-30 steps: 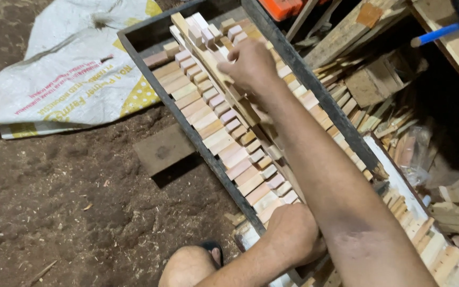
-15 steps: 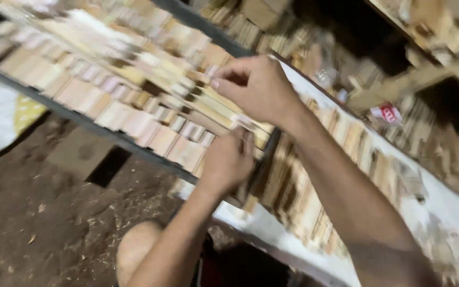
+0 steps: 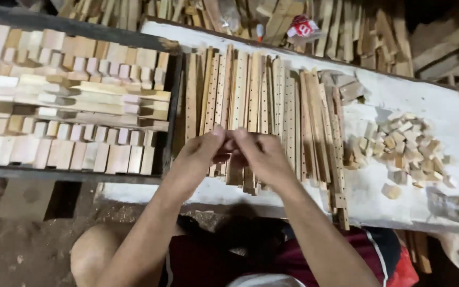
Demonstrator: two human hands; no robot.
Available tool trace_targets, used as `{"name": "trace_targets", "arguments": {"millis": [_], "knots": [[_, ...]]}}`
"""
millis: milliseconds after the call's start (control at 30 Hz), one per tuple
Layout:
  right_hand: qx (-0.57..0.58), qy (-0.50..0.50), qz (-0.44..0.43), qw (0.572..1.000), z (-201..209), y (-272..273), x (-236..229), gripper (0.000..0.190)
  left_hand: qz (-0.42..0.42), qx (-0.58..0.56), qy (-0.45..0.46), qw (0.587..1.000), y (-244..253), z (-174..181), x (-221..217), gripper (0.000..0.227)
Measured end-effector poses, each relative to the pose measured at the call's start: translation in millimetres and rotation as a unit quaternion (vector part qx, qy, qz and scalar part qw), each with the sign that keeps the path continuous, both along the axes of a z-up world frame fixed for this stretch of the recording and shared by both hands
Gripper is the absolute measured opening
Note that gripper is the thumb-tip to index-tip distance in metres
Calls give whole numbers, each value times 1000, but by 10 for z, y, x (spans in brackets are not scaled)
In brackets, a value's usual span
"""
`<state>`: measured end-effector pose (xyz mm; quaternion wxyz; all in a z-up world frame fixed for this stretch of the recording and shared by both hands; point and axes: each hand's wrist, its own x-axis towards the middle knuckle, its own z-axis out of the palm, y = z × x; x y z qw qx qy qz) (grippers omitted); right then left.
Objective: The person applies glue to small wooden blocks and inserts them into pre-drilled holes on long wooden slats. They repeat this process for multiple slats and place the assembled pieces into a tray.
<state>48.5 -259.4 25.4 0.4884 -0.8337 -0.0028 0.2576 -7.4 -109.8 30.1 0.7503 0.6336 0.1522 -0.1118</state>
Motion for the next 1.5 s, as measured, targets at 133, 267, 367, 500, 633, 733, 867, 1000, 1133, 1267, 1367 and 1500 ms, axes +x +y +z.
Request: {"name": "trace_targets", "arguments": {"millis": [133, 267, 367, 500, 633, 733, 867, 1000, 1133, 1267, 1367, 1500], "knots": [[84, -39, -77, 993, -203, -485, -4, 38, -22, 289, -30, 956, 63, -759, 97, 42], [151, -79, -87, 981, -424, -752, -57, 18, 12, 622, -14, 783, 110, -1195, 161, 32], [151, -75, -86, 982, -496, -830, -119, 14, -1, 668, 40, 743, 60, -1137, 134, 33], [138, -62, -90, 984, -529, -917, -167, 19, -63, 705, 104, 699, -52, -1071, 110, 53], [106, -87, -88, 987, -632, -1018, -234, 33, -32, 726, 69, 683, -18, -1190, 143, 46], [121, -100, -96, 983, -599, -948, -349, 40, 95, 713, -73, 690, -174, -1062, 183, 32], [140, -349, -30, 926, -475, -778, -504, 13, 44, 336, -126, 932, -763, -320, 3, 50], [-30, -555, 84, 827, -745, -824, -594, 53, -15, 74, -29, 997, -1035, 183, 14, 69], [-32, -492, 36, 869, -990, -1307, -546, 38, -29, -59, 36, 997, -1104, 244, 101, 69], [-172, -308, -120, 928, -1409, -1687, -464, 14, -8, 176, -159, 972, -1056, 56, 180, 67], [-219, -228, -112, 942, -1570, -1721, -441, 21, 1, 206, -153, 967, -1084, -218, 339, 48], [-287, -189, -27, 939, -2185, -1849, -303, 24, 37, 204, -148, 967, -1219, -277, 454, 40]]}}
